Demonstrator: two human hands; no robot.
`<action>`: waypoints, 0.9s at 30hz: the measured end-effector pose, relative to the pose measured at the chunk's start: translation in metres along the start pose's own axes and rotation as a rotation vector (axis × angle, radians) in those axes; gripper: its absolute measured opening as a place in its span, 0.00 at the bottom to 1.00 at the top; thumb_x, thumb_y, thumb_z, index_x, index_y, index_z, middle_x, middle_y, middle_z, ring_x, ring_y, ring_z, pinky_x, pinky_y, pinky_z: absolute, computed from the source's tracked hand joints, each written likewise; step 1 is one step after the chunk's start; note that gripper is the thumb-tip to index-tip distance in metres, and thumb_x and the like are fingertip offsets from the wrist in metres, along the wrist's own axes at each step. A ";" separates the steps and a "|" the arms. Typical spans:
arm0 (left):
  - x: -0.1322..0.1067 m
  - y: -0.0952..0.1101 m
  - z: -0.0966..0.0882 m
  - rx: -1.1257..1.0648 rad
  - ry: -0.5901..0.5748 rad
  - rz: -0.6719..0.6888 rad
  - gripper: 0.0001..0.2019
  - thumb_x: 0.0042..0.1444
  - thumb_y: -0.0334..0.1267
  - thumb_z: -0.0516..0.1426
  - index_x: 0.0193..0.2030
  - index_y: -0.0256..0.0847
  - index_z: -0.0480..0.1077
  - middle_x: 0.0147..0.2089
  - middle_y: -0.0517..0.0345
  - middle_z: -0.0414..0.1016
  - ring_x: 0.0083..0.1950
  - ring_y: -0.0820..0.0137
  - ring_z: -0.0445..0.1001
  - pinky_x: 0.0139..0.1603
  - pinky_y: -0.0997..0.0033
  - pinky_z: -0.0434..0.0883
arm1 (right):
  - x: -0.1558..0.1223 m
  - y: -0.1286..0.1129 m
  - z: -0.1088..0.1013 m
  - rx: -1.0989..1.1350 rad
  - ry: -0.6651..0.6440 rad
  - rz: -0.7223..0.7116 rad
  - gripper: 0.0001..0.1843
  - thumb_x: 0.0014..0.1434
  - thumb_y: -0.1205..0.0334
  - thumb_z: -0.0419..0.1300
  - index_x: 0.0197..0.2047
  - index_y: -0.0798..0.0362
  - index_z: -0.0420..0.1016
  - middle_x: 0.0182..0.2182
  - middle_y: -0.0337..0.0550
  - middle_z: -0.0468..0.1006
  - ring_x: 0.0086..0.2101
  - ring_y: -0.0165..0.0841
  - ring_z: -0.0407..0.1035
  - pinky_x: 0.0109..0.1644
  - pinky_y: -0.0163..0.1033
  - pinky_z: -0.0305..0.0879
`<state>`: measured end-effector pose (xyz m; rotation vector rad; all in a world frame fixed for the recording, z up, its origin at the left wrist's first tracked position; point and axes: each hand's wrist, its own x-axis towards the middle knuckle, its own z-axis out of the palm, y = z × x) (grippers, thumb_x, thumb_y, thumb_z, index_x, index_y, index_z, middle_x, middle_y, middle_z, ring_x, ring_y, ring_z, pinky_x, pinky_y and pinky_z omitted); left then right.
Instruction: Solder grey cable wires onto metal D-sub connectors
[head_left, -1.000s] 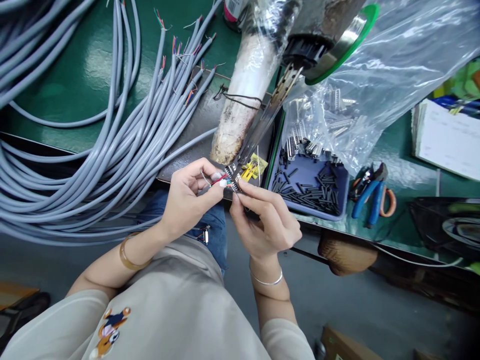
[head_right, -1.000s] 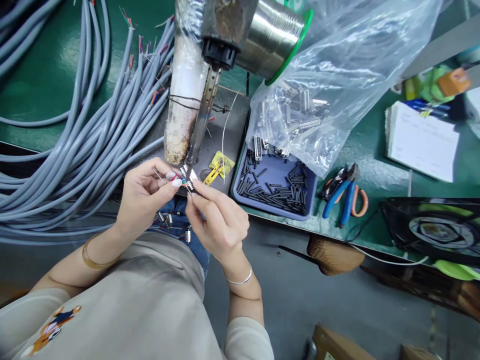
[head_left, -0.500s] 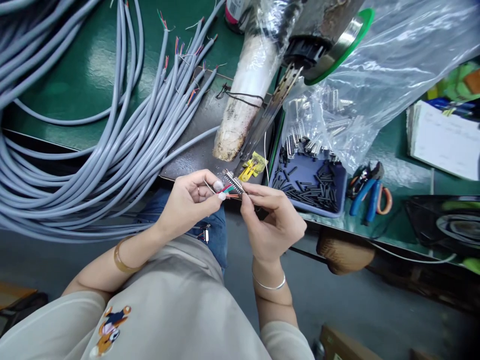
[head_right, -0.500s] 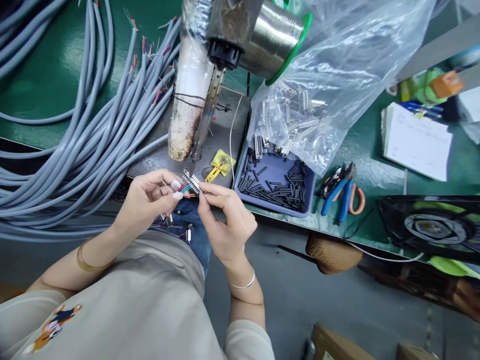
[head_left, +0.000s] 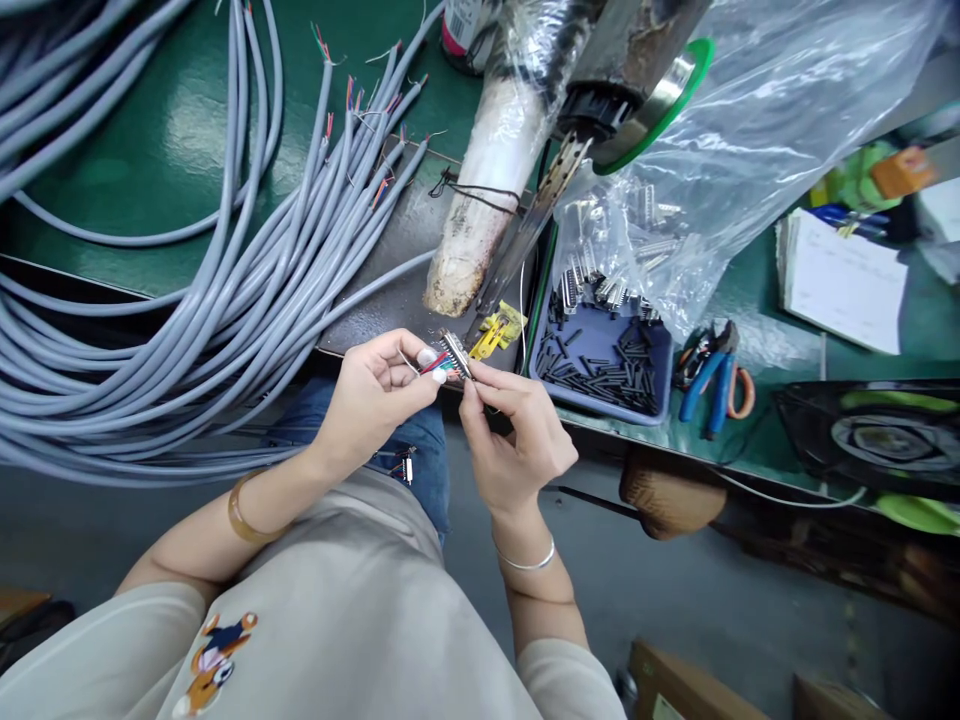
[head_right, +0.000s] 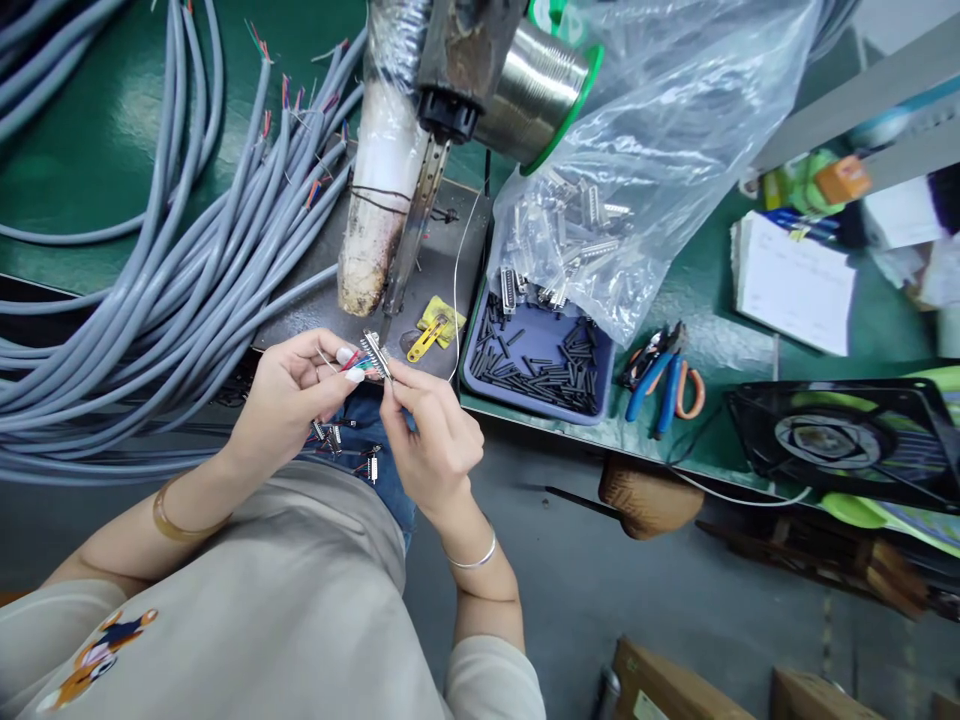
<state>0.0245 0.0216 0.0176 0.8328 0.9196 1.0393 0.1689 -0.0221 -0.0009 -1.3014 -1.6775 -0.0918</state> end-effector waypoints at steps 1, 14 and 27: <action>0.001 0.001 0.001 -0.005 0.002 0.008 0.11 0.45 0.32 0.70 0.28 0.38 0.71 0.20 0.69 0.66 0.17 0.85 0.56 0.17 0.82 0.53 | 0.000 0.000 0.001 -0.022 0.000 -0.019 0.11 0.60 0.74 0.66 0.40 0.49 0.75 0.40 0.41 0.87 0.38 0.31 0.83 0.43 0.35 0.80; 0.008 0.000 0.005 0.029 0.043 0.121 0.11 0.46 0.28 0.68 0.28 0.38 0.68 0.23 0.69 0.67 0.18 0.85 0.57 0.17 0.82 0.55 | 0.006 0.004 0.006 -0.016 0.016 -0.041 0.11 0.60 0.74 0.66 0.41 0.49 0.75 0.41 0.42 0.87 0.39 0.32 0.83 0.44 0.37 0.81; 0.011 0.001 0.004 0.074 0.053 0.145 0.12 0.48 0.33 0.70 0.30 0.39 0.68 0.25 0.68 0.68 0.18 0.85 0.57 0.18 0.82 0.58 | 0.012 0.006 0.004 -0.016 -0.003 -0.051 0.11 0.60 0.72 0.67 0.43 0.48 0.76 0.44 0.41 0.86 0.41 0.33 0.83 0.46 0.37 0.81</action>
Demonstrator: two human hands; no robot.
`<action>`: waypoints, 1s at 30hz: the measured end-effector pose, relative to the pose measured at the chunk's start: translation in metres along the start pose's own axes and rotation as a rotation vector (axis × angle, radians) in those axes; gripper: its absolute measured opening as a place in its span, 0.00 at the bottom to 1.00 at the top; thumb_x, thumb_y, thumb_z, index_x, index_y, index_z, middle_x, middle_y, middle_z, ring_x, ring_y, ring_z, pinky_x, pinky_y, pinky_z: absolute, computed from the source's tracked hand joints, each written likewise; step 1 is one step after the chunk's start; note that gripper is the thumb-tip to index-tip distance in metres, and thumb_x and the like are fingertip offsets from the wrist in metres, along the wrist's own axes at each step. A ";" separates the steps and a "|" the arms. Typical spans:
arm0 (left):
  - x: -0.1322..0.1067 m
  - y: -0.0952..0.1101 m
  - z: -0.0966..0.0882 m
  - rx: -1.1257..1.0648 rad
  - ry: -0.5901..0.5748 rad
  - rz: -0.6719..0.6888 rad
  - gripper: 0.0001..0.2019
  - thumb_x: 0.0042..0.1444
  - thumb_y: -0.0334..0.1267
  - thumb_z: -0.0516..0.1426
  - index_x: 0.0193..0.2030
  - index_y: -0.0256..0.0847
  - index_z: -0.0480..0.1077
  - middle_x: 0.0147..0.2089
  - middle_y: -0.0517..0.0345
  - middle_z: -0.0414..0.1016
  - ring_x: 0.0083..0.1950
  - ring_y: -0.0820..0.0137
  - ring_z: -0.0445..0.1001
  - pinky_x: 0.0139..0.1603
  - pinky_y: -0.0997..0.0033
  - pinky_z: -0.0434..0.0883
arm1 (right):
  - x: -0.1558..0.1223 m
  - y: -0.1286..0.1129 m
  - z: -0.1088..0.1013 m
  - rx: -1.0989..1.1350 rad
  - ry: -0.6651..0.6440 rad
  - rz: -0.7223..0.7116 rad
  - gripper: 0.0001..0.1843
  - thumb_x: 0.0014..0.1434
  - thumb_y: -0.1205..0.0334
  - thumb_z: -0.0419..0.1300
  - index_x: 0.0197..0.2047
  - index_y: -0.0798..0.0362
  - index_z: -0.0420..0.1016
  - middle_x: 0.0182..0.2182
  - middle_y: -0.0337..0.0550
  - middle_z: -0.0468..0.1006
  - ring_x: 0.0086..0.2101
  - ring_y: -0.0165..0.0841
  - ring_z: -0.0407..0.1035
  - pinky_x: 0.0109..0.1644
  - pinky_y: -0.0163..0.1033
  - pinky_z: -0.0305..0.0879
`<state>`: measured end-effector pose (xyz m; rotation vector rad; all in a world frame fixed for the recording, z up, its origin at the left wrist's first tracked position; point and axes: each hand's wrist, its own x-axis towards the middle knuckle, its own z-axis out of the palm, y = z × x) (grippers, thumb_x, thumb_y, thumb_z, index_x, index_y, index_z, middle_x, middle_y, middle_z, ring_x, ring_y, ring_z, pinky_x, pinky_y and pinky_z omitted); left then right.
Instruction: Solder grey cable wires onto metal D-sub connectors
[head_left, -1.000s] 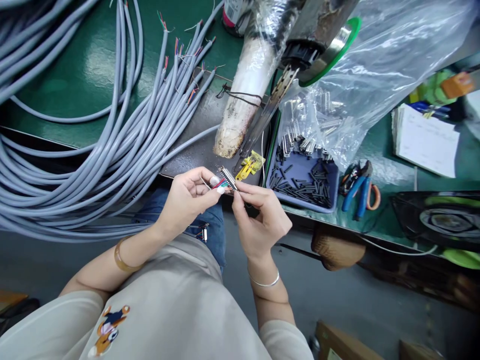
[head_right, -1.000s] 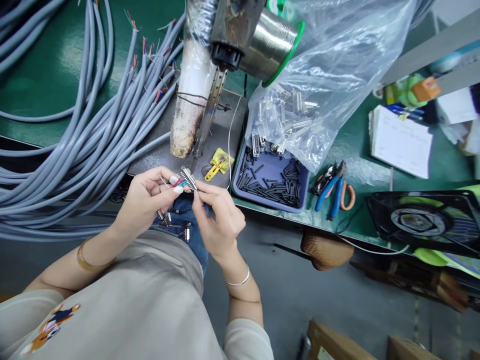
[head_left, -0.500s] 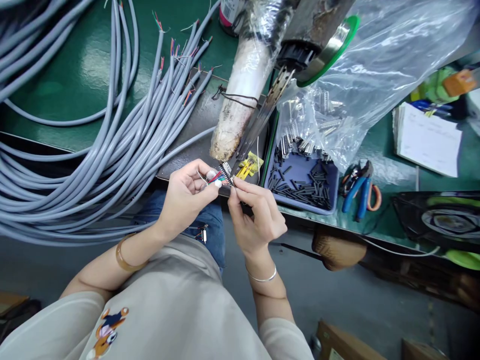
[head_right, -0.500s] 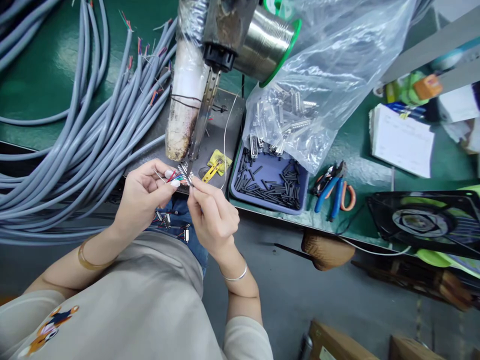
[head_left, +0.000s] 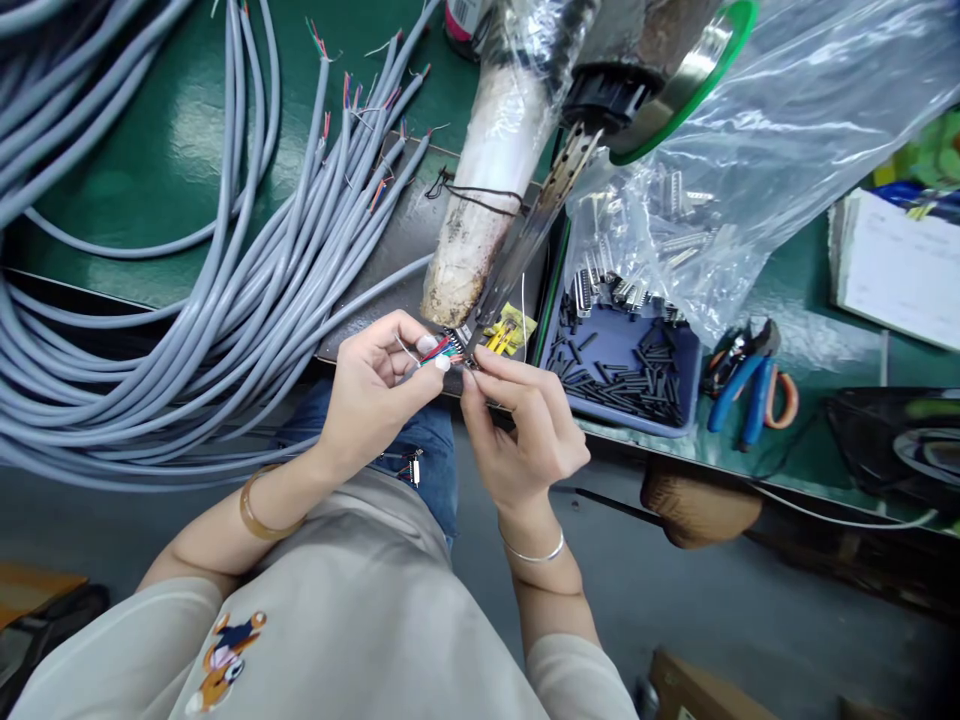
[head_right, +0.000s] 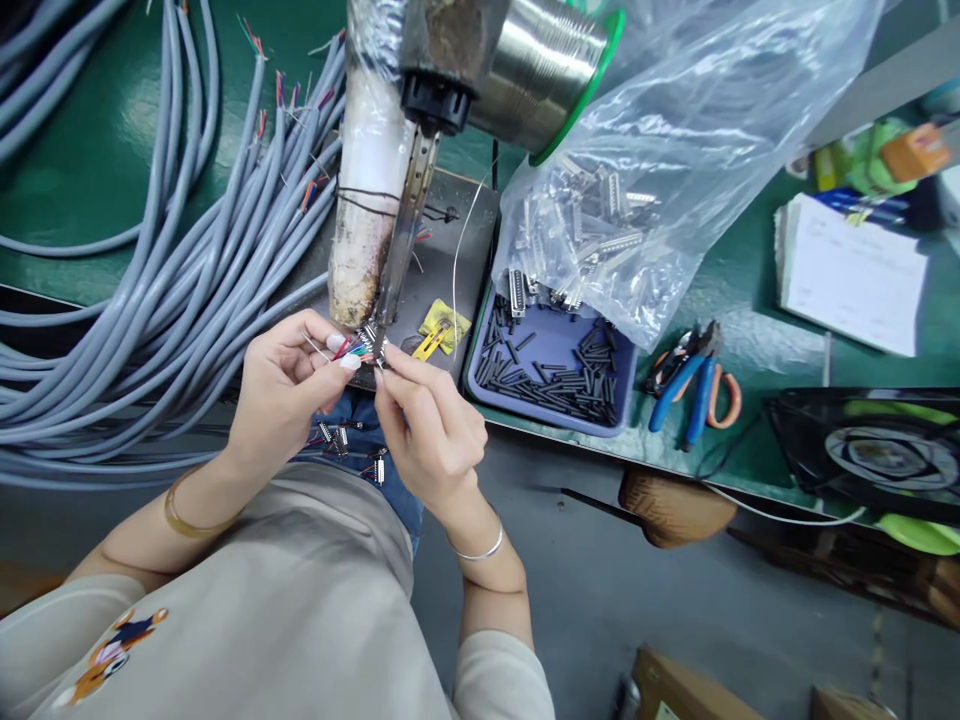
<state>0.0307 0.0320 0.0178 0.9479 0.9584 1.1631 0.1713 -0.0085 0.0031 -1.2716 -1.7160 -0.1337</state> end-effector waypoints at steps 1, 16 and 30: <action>0.000 0.001 0.000 -0.002 0.000 -0.001 0.12 0.48 0.32 0.70 0.30 0.39 0.68 0.24 0.68 0.68 0.18 0.85 0.57 0.18 0.82 0.58 | 0.000 -0.001 0.000 -0.019 -0.005 -0.012 0.11 0.61 0.71 0.67 0.43 0.48 0.76 0.44 0.42 0.86 0.40 0.33 0.83 0.46 0.37 0.81; -0.003 -0.002 -0.005 -0.013 -0.055 -0.152 0.10 0.44 0.29 0.66 0.27 0.39 0.68 0.24 0.66 0.68 0.18 0.84 0.55 0.15 0.81 0.49 | -0.024 0.013 -0.026 -0.014 -0.153 0.036 0.18 0.73 0.60 0.48 0.63 0.42 0.62 0.22 0.31 0.77 0.17 0.30 0.70 0.23 0.39 0.69; 0.006 0.002 0.003 -0.030 -0.036 -0.073 0.14 0.43 0.29 0.69 0.25 0.40 0.66 0.22 0.68 0.66 0.19 0.83 0.58 0.18 0.82 0.58 | -0.005 0.005 -0.002 0.127 -0.032 0.095 0.09 0.61 0.72 0.65 0.41 0.49 0.74 0.45 0.43 0.86 0.44 0.34 0.83 0.47 0.40 0.82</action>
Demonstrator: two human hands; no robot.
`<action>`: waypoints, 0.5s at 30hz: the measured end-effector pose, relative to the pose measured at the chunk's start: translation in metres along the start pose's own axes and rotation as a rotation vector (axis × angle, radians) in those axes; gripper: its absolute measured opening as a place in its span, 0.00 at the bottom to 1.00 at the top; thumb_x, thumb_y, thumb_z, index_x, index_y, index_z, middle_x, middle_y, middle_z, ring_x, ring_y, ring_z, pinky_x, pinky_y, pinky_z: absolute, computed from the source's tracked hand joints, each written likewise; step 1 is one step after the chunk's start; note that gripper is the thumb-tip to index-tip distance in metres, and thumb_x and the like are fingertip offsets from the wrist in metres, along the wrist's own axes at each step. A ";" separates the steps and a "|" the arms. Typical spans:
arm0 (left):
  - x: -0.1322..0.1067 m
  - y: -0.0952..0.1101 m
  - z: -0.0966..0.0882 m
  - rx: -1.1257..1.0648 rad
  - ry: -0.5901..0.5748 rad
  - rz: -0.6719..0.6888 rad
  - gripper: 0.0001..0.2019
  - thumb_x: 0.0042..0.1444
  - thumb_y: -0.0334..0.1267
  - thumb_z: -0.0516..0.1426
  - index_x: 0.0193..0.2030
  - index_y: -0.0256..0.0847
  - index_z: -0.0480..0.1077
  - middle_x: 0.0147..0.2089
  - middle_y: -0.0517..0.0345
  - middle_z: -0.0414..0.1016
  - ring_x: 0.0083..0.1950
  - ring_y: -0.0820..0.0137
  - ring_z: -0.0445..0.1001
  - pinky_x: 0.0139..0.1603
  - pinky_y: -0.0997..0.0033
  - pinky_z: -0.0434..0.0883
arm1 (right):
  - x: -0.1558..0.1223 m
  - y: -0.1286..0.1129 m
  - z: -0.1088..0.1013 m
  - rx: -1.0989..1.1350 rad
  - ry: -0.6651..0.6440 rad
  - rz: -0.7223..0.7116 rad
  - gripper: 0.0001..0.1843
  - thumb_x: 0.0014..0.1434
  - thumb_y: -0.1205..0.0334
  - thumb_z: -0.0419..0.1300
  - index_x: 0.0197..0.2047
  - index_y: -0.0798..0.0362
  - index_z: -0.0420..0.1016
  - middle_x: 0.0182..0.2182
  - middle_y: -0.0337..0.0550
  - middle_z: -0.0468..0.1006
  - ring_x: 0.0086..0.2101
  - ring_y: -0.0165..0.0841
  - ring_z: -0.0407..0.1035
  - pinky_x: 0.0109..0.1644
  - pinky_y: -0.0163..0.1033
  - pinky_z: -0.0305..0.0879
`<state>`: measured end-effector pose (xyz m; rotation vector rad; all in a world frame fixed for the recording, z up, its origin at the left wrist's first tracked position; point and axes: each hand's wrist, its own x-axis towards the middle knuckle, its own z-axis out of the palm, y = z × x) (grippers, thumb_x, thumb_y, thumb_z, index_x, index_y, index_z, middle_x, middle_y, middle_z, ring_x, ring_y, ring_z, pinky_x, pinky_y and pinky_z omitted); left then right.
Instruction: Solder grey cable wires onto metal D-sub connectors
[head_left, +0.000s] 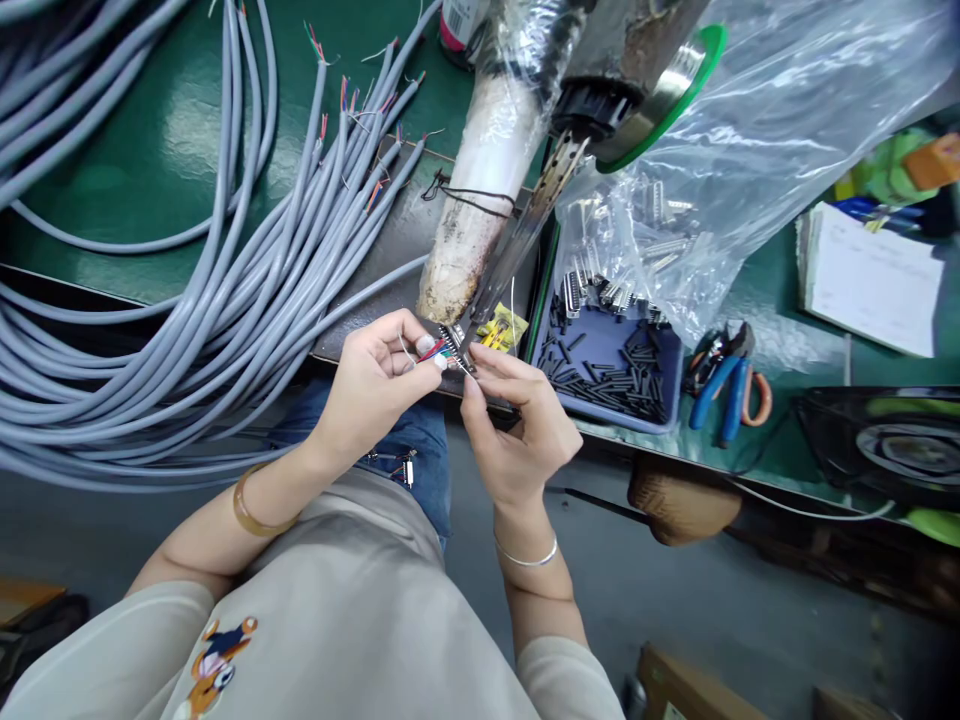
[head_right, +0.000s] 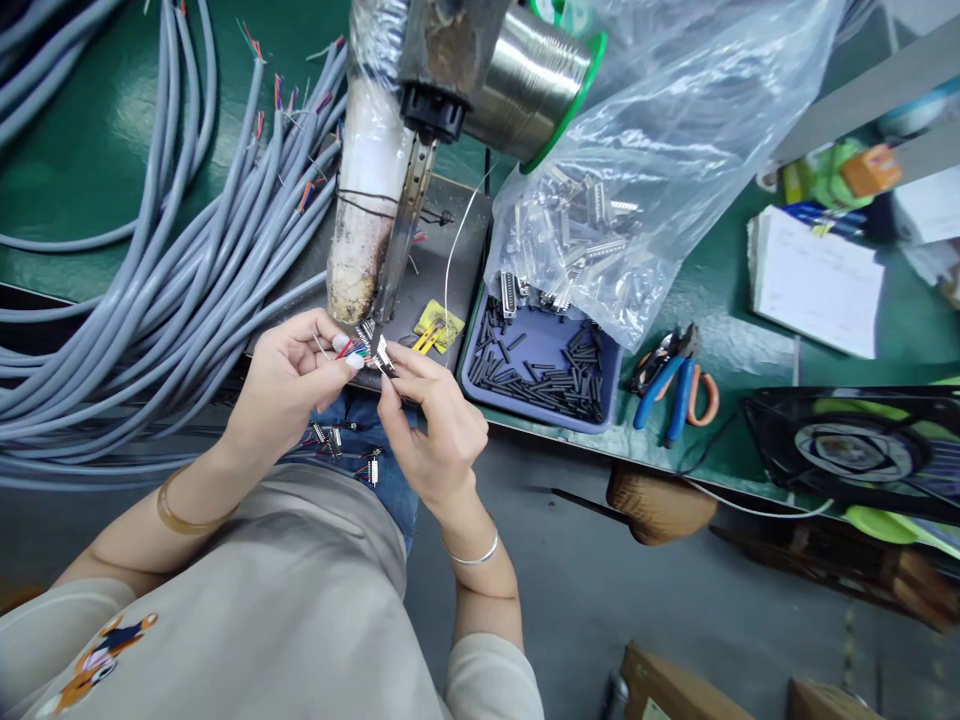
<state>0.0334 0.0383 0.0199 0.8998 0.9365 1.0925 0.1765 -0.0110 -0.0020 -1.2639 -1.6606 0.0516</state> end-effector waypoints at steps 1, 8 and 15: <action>0.000 0.000 0.000 -0.005 0.000 0.006 0.14 0.44 0.29 0.69 0.26 0.40 0.66 0.22 0.68 0.66 0.19 0.83 0.57 0.18 0.82 0.58 | 0.001 0.000 0.000 0.000 0.002 -0.002 0.09 0.61 0.72 0.65 0.41 0.49 0.73 0.45 0.43 0.86 0.43 0.34 0.83 0.47 0.40 0.82; -0.002 0.003 0.001 -0.029 -0.036 0.037 0.12 0.45 0.28 0.67 0.27 0.39 0.66 0.24 0.69 0.66 0.19 0.85 0.57 0.20 0.85 0.60 | 0.007 -0.004 -0.003 -0.046 0.004 -0.043 0.11 0.60 0.74 0.67 0.41 0.49 0.75 0.44 0.42 0.87 0.42 0.33 0.83 0.47 0.38 0.81; 0.000 0.000 -0.005 -0.006 -0.053 -0.020 0.11 0.46 0.27 0.66 0.28 0.39 0.66 0.24 0.69 0.67 0.18 0.85 0.56 0.19 0.84 0.57 | 0.005 -0.008 -0.004 -0.163 0.003 -0.132 0.10 0.59 0.73 0.67 0.37 0.50 0.72 0.45 0.47 0.87 0.37 0.32 0.84 0.39 0.33 0.80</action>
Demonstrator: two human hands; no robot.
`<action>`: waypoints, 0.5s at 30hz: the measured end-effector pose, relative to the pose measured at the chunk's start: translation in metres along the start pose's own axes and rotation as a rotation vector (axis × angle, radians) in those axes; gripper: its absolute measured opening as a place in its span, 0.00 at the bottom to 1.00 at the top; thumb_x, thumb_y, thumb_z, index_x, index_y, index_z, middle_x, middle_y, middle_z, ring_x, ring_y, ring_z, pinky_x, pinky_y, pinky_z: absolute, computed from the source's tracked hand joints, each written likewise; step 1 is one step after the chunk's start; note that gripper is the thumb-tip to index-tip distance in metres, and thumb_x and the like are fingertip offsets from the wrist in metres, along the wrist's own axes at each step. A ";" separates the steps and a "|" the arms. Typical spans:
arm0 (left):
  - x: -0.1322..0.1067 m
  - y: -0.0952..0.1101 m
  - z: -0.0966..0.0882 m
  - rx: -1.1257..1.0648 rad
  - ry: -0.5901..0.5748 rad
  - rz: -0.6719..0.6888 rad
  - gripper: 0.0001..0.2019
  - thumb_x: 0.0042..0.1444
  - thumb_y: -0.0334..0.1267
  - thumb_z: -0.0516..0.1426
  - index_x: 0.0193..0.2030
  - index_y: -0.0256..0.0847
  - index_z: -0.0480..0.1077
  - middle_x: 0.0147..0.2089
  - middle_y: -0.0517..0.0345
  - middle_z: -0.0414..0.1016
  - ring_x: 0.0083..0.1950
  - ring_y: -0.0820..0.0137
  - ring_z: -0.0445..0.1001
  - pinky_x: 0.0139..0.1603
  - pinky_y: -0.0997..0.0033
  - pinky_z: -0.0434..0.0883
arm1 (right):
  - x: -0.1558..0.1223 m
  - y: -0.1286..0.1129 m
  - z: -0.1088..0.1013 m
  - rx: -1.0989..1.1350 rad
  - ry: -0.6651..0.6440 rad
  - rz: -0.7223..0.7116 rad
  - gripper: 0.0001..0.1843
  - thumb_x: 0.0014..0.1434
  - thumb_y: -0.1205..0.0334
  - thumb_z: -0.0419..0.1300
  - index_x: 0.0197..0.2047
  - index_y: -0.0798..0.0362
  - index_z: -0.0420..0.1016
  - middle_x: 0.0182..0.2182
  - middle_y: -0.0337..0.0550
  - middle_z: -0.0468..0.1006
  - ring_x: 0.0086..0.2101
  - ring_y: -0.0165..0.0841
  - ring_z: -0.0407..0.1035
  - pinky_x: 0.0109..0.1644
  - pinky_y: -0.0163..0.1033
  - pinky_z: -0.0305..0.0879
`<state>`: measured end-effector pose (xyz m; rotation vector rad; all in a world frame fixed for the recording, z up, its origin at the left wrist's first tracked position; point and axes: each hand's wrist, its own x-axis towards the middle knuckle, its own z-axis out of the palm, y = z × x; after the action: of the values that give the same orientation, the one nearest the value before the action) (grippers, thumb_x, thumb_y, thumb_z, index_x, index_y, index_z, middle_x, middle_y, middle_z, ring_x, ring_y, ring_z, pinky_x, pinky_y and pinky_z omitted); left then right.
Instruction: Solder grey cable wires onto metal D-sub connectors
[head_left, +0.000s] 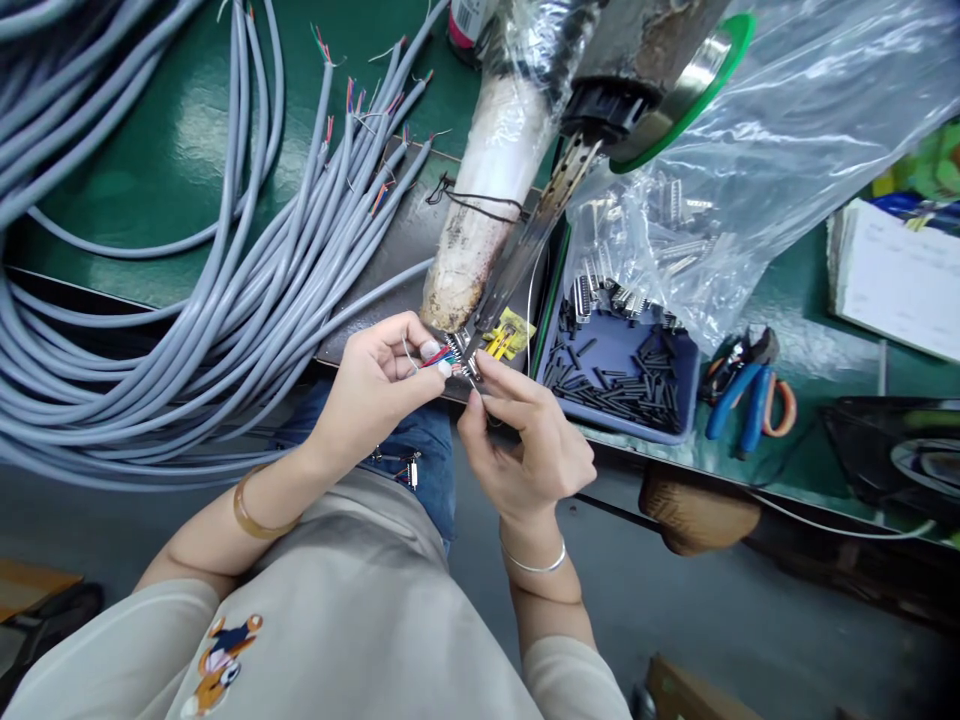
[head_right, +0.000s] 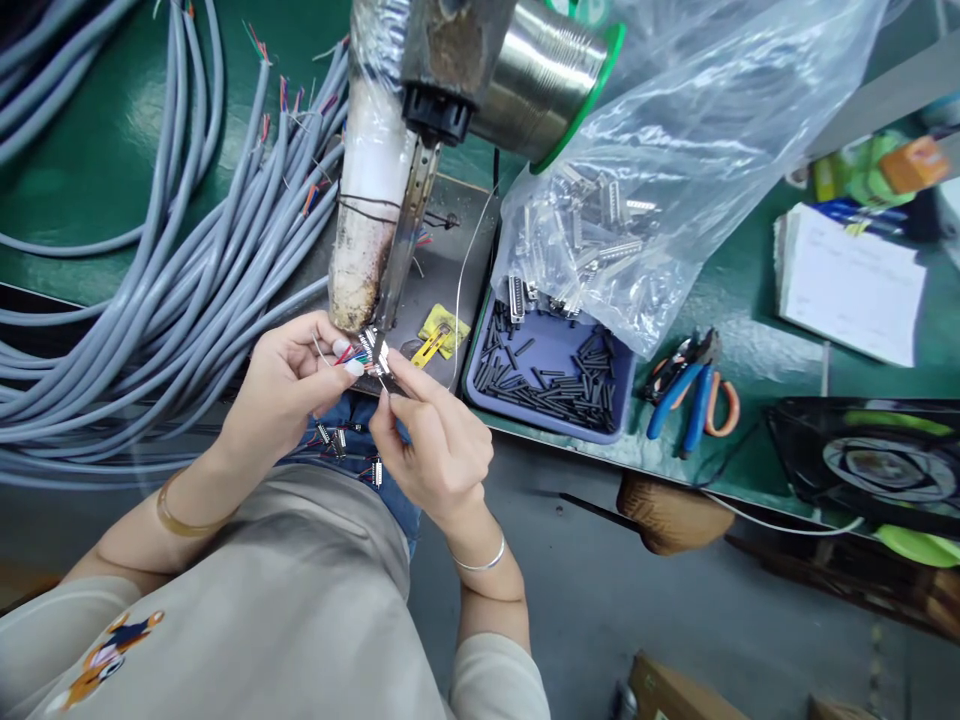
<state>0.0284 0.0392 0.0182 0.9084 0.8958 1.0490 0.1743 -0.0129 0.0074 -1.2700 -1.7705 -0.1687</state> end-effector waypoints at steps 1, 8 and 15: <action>0.000 -0.001 -0.001 0.001 -0.008 -0.018 0.11 0.45 0.27 0.66 0.28 0.38 0.67 0.24 0.69 0.67 0.18 0.85 0.56 0.18 0.84 0.56 | -0.001 0.000 0.000 -0.008 -0.020 -0.015 0.10 0.59 0.73 0.67 0.37 0.50 0.71 0.45 0.47 0.87 0.36 0.32 0.84 0.39 0.32 0.80; -0.009 -0.002 0.000 0.090 -0.030 -0.103 0.09 0.43 0.27 0.64 0.27 0.37 0.66 0.25 0.67 0.67 0.20 0.85 0.56 0.20 0.82 0.53 | -0.003 0.006 -0.011 0.125 -0.029 0.229 0.06 0.64 0.70 0.63 0.41 0.50 0.71 0.42 0.41 0.87 0.34 0.30 0.82 0.32 0.32 0.75; -0.028 -0.006 -0.002 0.219 -0.164 -0.052 0.06 0.46 0.27 0.64 0.31 0.35 0.74 0.28 0.62 0.73 0.25 0.81 0.65 0.26 0.82 0.63 | 0.017 0.006 -0.025 0.368 -0.303 0.418 0.08 0.62 0.68 0.65 0.33 0.51 0.71 0.34 0.36 0.84 0.23 0.23 0.70 0.23 0.30 0.63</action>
<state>0.0218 0.0118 0.0166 1.1307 0.9031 0.8295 0.1931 -0.0133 0.0318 -1.4051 -1.6371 0.5879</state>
